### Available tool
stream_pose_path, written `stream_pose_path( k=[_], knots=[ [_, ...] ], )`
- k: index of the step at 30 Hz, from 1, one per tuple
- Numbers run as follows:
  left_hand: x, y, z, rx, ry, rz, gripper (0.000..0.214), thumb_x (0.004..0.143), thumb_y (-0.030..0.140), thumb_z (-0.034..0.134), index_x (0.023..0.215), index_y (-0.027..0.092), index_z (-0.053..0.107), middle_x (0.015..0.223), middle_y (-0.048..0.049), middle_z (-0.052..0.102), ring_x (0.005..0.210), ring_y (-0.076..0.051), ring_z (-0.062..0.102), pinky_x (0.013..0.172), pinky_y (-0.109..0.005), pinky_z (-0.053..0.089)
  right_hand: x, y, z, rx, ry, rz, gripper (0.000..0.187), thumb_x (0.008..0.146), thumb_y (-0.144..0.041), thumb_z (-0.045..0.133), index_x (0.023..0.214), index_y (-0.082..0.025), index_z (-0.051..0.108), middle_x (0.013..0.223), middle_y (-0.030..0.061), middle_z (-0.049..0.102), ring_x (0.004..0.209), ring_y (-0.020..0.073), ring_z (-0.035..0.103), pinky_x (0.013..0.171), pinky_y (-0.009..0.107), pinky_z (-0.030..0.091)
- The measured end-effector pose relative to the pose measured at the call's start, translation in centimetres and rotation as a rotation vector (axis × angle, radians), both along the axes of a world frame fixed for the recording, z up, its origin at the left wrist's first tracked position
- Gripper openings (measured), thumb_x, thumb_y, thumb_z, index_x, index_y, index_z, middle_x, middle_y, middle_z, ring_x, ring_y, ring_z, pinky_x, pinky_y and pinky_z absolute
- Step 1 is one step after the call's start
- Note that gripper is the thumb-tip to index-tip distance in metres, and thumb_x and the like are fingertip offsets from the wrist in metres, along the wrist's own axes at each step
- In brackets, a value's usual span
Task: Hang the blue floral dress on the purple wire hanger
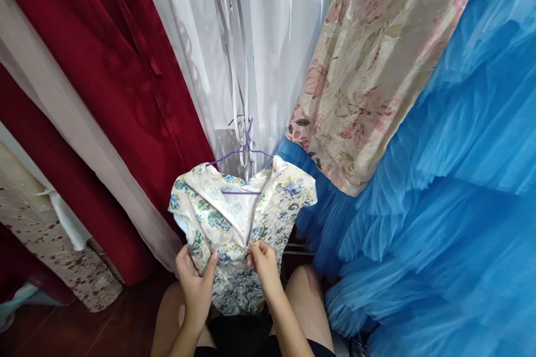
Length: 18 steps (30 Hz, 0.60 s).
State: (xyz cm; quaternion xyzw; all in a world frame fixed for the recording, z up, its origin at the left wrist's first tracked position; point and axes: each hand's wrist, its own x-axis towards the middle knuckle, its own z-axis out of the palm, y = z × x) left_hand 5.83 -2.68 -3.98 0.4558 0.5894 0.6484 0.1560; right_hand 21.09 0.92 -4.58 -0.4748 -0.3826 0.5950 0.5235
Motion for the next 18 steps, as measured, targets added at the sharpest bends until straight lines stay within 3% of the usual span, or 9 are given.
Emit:
stream_pose_path(
  k=[1,3,6,8,10,14,18],
  knots=[
    [0.6,-0.1,-0.5,0.092,0.089,0.06,0.064,0.079,0.033,0.074,0.135,0.022,0.044,0.142,-0.016,0.048,0.133,-0.032,0.048,0.112,-0.047,0.039,0.2,-0.4,-0.1,-0.021,0.016,0.015,0.027,0.073,-0.044,0.059,0.058,-0.023,0.049,0.044,-0.0035,0.049,0.038,0.0097,0.025,0.043,0.025,0.018],
    [2.0,0.0,-1.7,0.15,0.262,-0.007,0.056,0.077,0.027,0.073,0.128,0.023,0.049,0.138,-0.0145,0.049,0.133,-0.032,0.047,0.113,-0.046,0.036,0.4,-1.4,0.0,-0.024,0.037,0.04,0.027,0.071,-0.04,0.061,0.054,-0.021,0.051,0.044,-0.0021,0.052,0.038,0.0088,0.027,0.044,0.025,0.018],
    [4.3,0.6,-3.3,-0.03,0.297,-0.314,0.031,0.081,0.02,0.059,0.112,0.024,0.057,0.113,-0.009,0.063,0.11,-0.027,0.061,0.097,-0.039,0.049,0.5,-2.5,0.6,0.007,0.058,0.085,0.028,0.072,-0.034,0.061,0.049,-0.02,0.052,0.043,-0.0016,0.053,0.039,0.0086,0.029,0.045,0.025,0.019],
    [5.5,1.2,-3.9,-0.121,0.235,-0.397,0.018,0.083,0.019,0.052,0.099,0.024,0.057,0.094,-0.0054,0.064,0.09,-0.023,0.064,0.081,-0.033,0.051,0.8,-2.6,1.6,0.012,0.068,0.109,0.027,0.072,-0.032,0.061,0.049,-0.02,0.054,0.041,-0.0019,0.052,0.039,0.0085,0.03,0.045,0.025,0.019],
    [6.2,1.7,-4.0,-0.123,0.242,-0.42,0.008,0.085,0.019,0.049,0.088,0.023,0.055,0.086,-0.0044,0.061,0.083,-0.022,0.062,0.076,-0.032,0.05,1.5,-1.8,3.3,0.024,0.058,0.092,0.028,0.071,-0.034,0.063,0.049,-0.019,0.055,0.04,-0.0021,0.051,0.038,0.0083,0.029,0.044,0.025,0.018],
    [6.1,2.5,-3.4,-0.122,0.437,-0.558,0.016,0.087,0.014,0.043,0.084,0.023,0.056,0.087,-0.0068,0.06,0.085,-0.023,0.061,0.079,-0.033,0.048,3.5,2.8,9.8,0.174,0.028,-0.068,0.024,0.066,-0.037,0.066,0.052,-0.018,0.06,0.041,-0.0033,0.049,0.04,0.0085,0.03,0.043,0.024,0.019],
    [5.6,3.0,-2.6,-0.185,0.634,-0.619,0.019,0.084,0.01,0.044,0.089,0.024,0.057,0.089,-0.0074,0.061,0.085,-0.024,0.061,0.078,-0.033,0.047,4.2,9.1,17.6,0.276,0.062,-0.089,0.016,0.061,-0.03,0.067,0.056,-0.016,0.061,0.045,-0.005,0.046,0.042,0.0076,0.031,0.042,0.024,0.02]
  ],
)
